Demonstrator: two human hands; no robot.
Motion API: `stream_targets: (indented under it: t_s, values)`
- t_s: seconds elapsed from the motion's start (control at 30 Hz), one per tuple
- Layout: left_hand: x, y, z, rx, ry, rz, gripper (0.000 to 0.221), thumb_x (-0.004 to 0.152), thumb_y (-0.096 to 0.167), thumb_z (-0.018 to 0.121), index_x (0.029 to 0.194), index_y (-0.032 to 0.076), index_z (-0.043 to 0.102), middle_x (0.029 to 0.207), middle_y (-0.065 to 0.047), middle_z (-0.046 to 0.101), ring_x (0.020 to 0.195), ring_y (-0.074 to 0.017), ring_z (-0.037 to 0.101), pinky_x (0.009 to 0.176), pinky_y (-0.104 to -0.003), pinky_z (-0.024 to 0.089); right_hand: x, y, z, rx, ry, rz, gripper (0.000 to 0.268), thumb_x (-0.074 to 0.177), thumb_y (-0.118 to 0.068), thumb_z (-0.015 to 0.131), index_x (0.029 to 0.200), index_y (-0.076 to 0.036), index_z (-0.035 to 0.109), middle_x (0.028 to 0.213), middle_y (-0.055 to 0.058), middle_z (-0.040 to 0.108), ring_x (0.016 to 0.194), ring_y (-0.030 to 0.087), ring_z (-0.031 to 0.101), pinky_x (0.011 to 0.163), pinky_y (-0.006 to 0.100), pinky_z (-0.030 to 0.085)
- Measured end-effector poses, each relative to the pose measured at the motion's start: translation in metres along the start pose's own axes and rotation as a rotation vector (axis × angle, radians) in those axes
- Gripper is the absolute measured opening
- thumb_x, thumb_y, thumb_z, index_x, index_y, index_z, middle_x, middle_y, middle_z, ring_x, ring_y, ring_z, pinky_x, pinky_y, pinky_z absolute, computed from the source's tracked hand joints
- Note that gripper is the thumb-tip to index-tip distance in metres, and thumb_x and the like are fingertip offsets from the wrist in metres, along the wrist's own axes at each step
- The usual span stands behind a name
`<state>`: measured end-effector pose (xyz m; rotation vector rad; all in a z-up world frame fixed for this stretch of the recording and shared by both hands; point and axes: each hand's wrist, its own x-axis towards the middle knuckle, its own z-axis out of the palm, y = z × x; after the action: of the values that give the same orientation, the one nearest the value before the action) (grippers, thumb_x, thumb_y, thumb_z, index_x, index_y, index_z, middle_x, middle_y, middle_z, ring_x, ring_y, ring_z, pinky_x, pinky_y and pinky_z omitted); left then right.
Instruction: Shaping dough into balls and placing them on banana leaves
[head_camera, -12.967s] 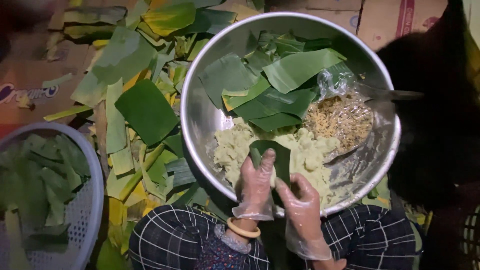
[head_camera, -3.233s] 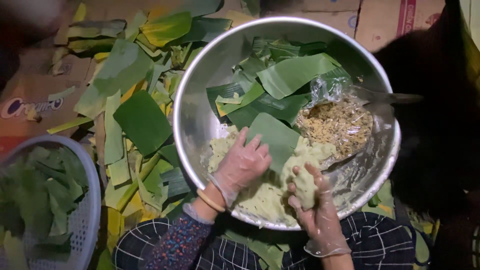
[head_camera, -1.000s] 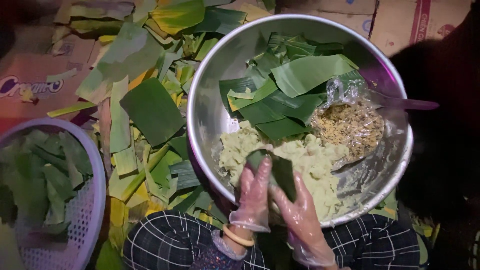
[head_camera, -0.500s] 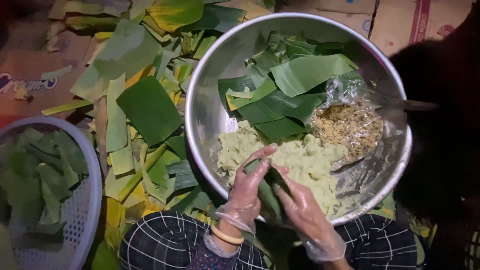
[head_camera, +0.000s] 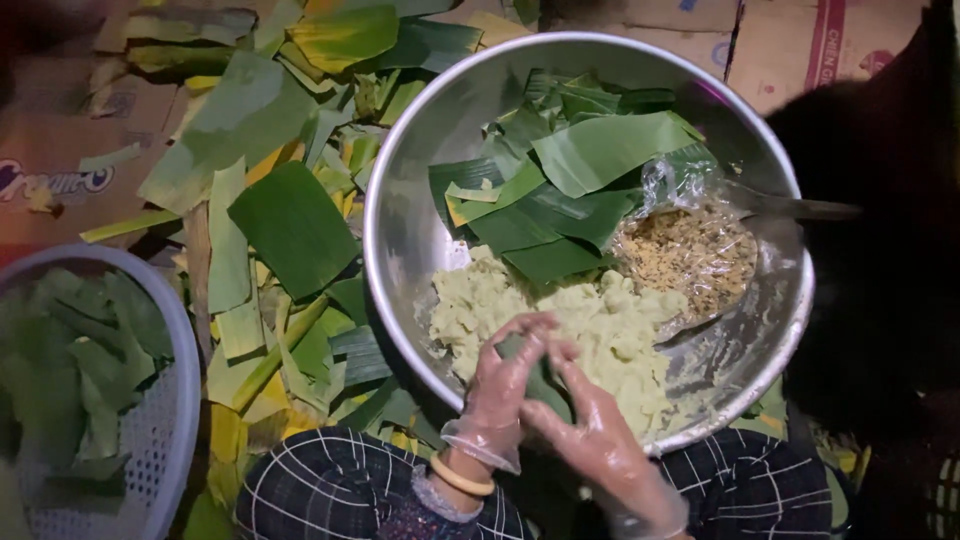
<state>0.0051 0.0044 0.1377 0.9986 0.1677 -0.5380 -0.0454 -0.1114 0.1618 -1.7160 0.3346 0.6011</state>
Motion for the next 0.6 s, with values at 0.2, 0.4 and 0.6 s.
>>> stream_targets:
  t_s: [0.2, 0.4, 0.6]
  values:
    - [0.011, -0.021, -0.014, 0.023, 0.401, 0.033, 0.034, 0.097, 0.038, 0.055, 0.108, 0.009, 0.068, 0.059, -0.002, 0.056, 0.068, -0.0239, 0.067, 0.082, -0.050, 0.068, 0.033, 0.088, 0.039, -0.625, 0.371, -0.334, 0.076, 0.094, -0.065, 0.021, 0.148, -0.015, 0.044, 0.058, 0.006, 0.060, 0.047, 0.026, 0.063, 0.042, 0.040, 0.050]
    - [-0.004, 0.015, -0.013, 0.022, 0.489, 0.240, 0.043, 0.094, 0.051, 0.052, 0.097, 0.011, 0.068, 0.054, 0.002, 0.061, 0.057, -0.0208, 0.069, 0.097, -0.051, 0.058, 0.034, 0.102, 0.034, -0.580, 0.411, -0.494, 0.062, 0.100, -0.057, 0.030, 0.142, -0.018, 0.054, 0.112, 0.017, 0.076, 0.083, 0.044, 0.072, 0.065, 0.051, 0.052]
    - [-0.099, 0.190, -0.028, -0.106, 0.970, -0.063, 0.042, 0.101, 0.042, 0.040, 0.133, 0.022, 0.059, 0.110, -0.032, 0.068, 0.066, -0.0501, 0.062, 0.053, -0.065, 0.053, 0.019, 0.110, -0.007, -0.649, 0.490, -0.807, 0.032, 0.097, -0.031, 0.062, 0.117, -0.006, 0.068, 0.075, 0.000, 0.075, 0.082, 0.024, 0.068, 0.083, 0.043, 0.052]
